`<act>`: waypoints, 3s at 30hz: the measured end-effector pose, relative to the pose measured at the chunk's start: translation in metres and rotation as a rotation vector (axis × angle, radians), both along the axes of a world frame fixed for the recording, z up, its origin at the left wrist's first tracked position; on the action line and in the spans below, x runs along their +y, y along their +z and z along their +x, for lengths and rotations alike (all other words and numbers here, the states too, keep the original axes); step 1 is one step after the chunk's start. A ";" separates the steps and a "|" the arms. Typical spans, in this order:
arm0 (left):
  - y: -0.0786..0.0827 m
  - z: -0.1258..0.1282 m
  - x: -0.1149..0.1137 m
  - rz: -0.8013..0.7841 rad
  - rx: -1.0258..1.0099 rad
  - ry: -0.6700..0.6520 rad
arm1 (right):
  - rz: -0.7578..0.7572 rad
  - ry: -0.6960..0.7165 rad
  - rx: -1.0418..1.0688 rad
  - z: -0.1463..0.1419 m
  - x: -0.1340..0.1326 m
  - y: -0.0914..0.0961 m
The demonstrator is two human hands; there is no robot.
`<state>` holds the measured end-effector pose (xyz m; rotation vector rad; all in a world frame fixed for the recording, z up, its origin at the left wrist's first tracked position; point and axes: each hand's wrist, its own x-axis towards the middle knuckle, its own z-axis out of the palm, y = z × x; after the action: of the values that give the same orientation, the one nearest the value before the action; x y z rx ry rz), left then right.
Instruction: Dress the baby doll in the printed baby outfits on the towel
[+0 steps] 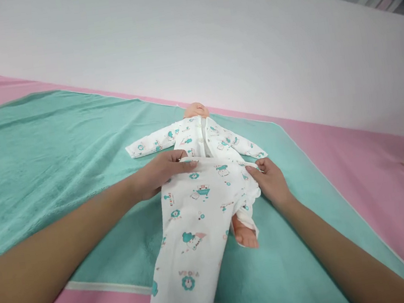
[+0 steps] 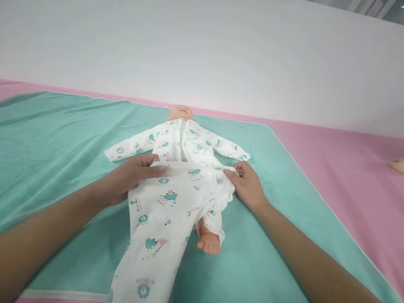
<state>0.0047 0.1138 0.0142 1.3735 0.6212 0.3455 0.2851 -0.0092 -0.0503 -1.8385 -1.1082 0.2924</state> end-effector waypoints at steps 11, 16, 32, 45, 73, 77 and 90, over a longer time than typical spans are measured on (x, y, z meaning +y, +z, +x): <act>-0.006 -0.002 0.000 0.230 -0.009 -0.358 | -0.074 0.544 0.104 -0.029 -0.022 0.034; -0.014 0.004 -0.010 0.018 -0.181 -0.113 | -0.134 0.714 0.025 -0.056 -0.006 0.085; 0.005 -0.002 -0.008 0.384 0.120 -0.417 | -0.010 0.597 0.981 -0.087 0.033 0.056; 0.000 0.003 -0.016 -0.041 -0.257 -0.040 | -0.377 0.863 0.727 -0.097 0.016 0.067; -0.010 -0.002 -0.010 -0.140 -0.374 -0.271 | -0.452 1.126 0.673 -0.097 0.015 0.070; -0.005 -0.001 -0.012 -0.057 -0.274 -0.274 | -0.323 0.983 0.872 -0.097 0.015 0.062; -0.012 -0.003 -0.011 -0.182 -0.372 -0.234 | -0.415 1.060 0.550 -0.103 0.014 0.069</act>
<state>0.0020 0.1029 0.0026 1.1534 0.1765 0.3357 0.1821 0.0050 0.0186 -1.1772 -1.5814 1.6238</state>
